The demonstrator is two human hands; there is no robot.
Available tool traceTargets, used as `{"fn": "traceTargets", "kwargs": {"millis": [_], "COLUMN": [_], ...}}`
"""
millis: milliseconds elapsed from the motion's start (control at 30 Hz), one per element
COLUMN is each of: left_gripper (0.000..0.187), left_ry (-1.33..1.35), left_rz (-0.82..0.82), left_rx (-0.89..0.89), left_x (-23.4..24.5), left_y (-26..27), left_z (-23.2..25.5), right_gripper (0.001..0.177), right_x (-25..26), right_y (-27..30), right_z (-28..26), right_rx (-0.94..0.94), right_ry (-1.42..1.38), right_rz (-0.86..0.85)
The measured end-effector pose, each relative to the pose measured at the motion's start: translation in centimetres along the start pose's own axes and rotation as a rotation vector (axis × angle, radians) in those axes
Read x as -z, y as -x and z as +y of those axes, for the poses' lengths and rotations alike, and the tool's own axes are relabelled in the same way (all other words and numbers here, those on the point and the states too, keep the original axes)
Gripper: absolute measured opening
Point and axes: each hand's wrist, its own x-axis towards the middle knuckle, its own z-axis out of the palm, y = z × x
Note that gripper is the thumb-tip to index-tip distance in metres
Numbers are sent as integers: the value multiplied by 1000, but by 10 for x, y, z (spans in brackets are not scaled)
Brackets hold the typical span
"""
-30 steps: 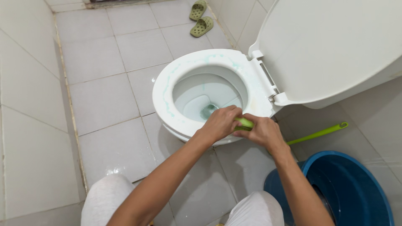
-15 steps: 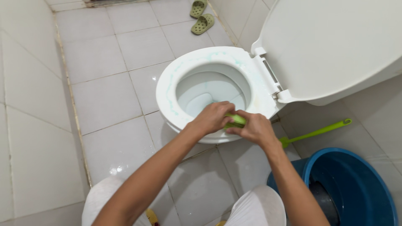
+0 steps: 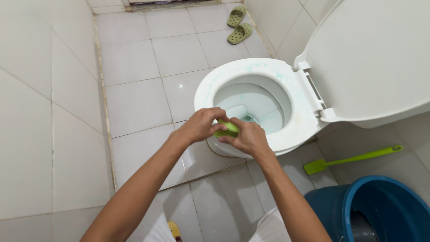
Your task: The person applies blue toilet cleaner around the rim of the toilet bowl, then scrubs the rim and seat with a green sponge. The person repeatedly wipes the seat and rim areas with the sponge throughout the clip.
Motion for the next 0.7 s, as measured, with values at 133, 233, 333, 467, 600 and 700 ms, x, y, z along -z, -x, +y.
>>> {"fn": "traceTargets", "kwargs": {"millis": [133, 233, 333, 467, 600, 700], "left_gripper": [19, 19, 19, 19, 19, 20], "left_ry": [-30, -50, -51, -29, 17, 16], "left_rz": [24, 30, 44, 42, 34, 38], "left_rx": [17, 87, 75, 18, -71, -135], "left_x": [21, 30, 27, 1, -38, -71], "left_y": [-1, 0, -2, -3, -20, -36], "left_z": [-11, -15, -14, -6, 11, 24], "right_gripper": [65, 63, 62, 69, 76, 78], "right_x": [-10, -15, -11, 1, 20, 37], "right_y": [-21, -31, -31, -14, 10, 25], "right_z": [-16, -23, -19, 3, 38, 67], "right_rx": [-1, -10, 9, -15, -90, -101], "right_ry": [-7, -18, -44, -29, 26, 70], "right_rz": [-17, -25, -30, -54, -103, -84]}}
